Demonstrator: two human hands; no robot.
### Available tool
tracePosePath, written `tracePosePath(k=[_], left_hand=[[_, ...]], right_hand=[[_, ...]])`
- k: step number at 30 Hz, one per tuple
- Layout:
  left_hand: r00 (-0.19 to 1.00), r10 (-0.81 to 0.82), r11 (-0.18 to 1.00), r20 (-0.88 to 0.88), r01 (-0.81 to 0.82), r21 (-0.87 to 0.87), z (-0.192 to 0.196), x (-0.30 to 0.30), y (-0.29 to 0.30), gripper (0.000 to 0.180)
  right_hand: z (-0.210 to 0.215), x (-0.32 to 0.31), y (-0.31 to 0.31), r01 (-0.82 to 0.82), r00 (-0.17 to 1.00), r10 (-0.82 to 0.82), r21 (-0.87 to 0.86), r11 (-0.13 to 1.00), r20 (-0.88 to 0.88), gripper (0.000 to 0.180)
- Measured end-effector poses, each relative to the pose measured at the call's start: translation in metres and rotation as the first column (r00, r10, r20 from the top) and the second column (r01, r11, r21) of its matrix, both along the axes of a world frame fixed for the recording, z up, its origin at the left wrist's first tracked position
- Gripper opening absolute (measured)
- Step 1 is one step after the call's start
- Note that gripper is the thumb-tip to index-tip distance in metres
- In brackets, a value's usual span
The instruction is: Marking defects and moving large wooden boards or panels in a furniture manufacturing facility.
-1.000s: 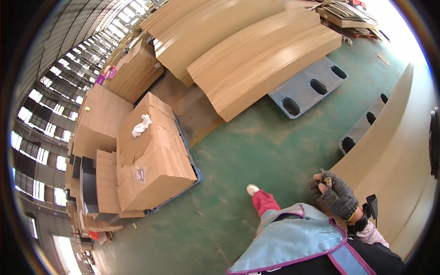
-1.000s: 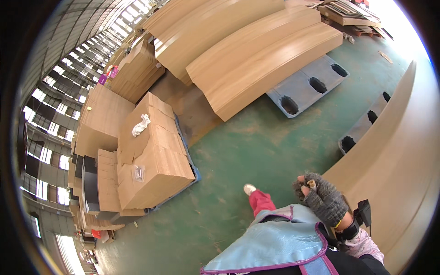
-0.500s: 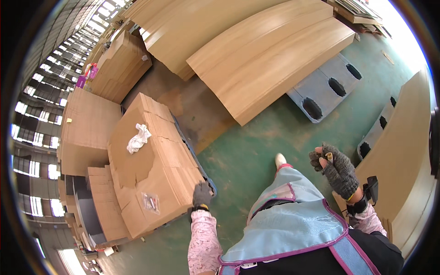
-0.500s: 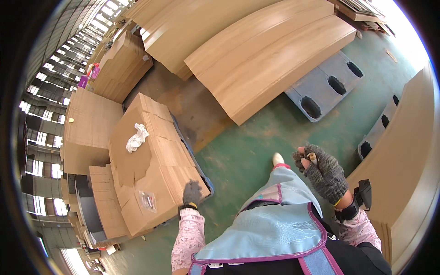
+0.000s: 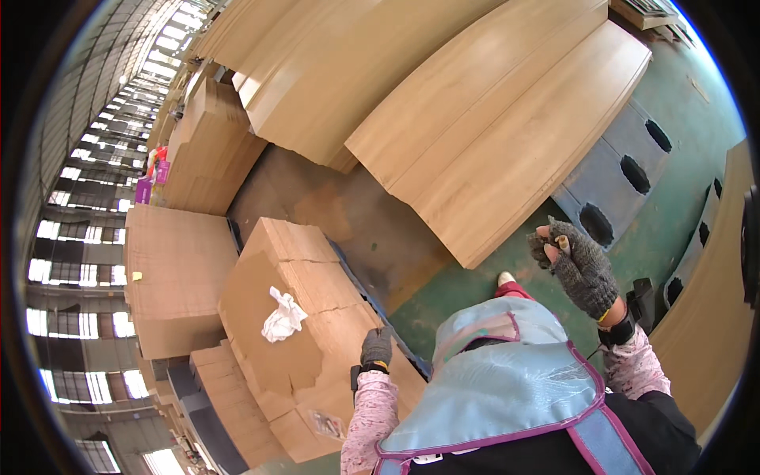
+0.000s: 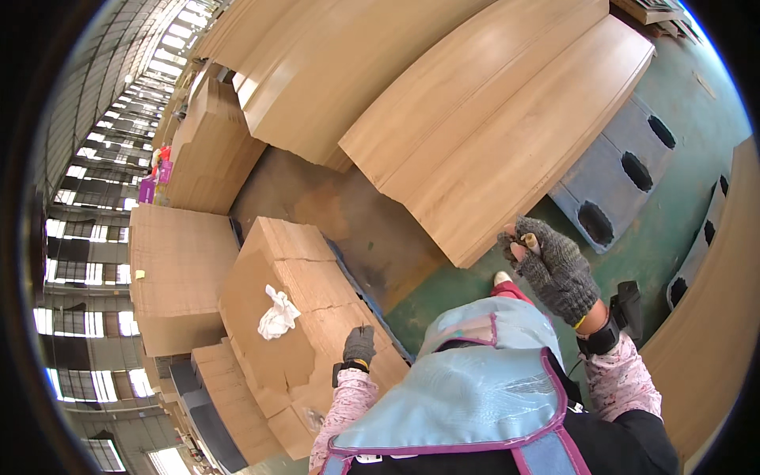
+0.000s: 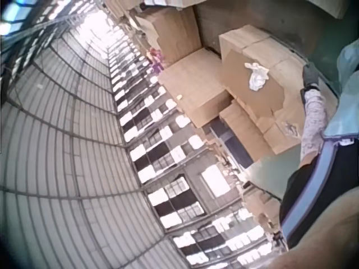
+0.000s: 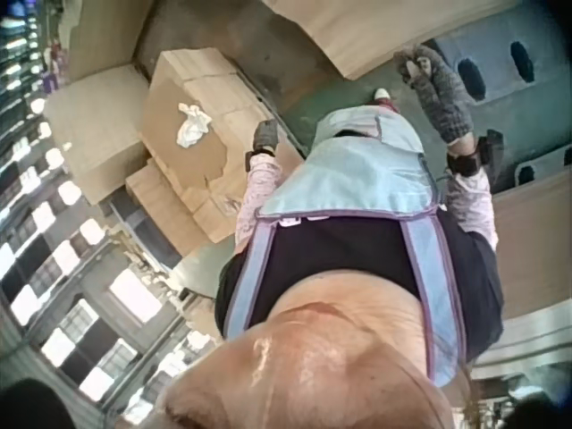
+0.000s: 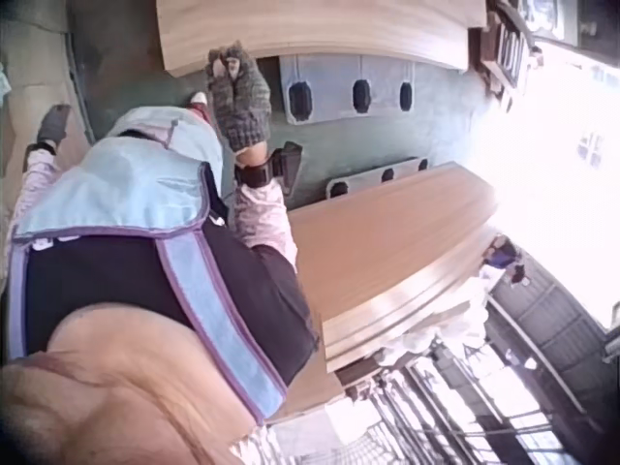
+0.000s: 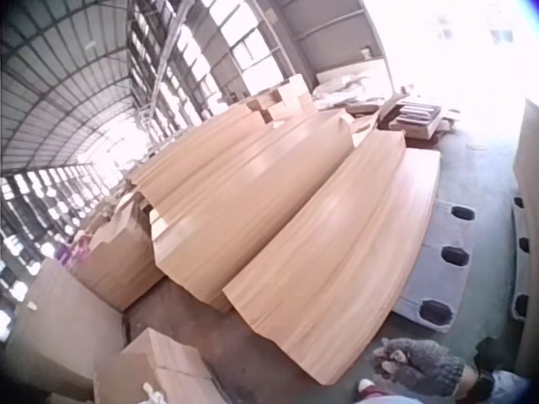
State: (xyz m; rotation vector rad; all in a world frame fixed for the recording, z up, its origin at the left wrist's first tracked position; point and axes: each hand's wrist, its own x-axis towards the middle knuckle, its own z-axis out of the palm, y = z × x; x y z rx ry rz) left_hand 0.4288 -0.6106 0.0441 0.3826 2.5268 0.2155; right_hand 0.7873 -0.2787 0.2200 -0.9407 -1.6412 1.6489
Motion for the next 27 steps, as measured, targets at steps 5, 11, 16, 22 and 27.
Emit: tracePosePath(k=[5, 11, 16, 22, 27], left_hand=[[0.939, -0.344, 0.939, -0.019, 0.343, -0.032, -0.085, -0.106, 0.002, 0.041], [0.958, -0.062, 0.998, 0.28, 0.052, 0.044, -0.07, -0.178, 0.158, 0.046], [0.895, -0.43, 0.89, 0.122, 0.443, -0.111, -0.112, -0.319, 0.279, 0.055], [0.815, -0.573, 0.801, -0.09, 0.579, 0.153, -0.169, -0.479, 0.428, 0.053], [0.8, -0.6, 0.772, 0.01, 0.575, 0.27, -0.212, -0.454, 0.555, 0.042]], right_hand=[[-0.008, -0.058, 0.046, 0.117, 0.993, -0.119, -0.088, 0.989, -0.018, 0.025], [-0.067, -0.121, 0.062, 0.396, 0.918, -0.385, -0.2, 0.896, 0.09, 0.026], [-0.129, -0.222, 0.085, 0.518, 0.852, -0.482, -0.195, 0.833, 0.205, 0.023], [-0.296, -0.331, 0.059, 0.598, 0.786, -0.482, -0.676, 0.432, 0.387, 0.014], [-0.448, -0.368, 0.014, 0.658, 0.753, -0.474, -0.533, 0.532, 0.456, 0.013]])
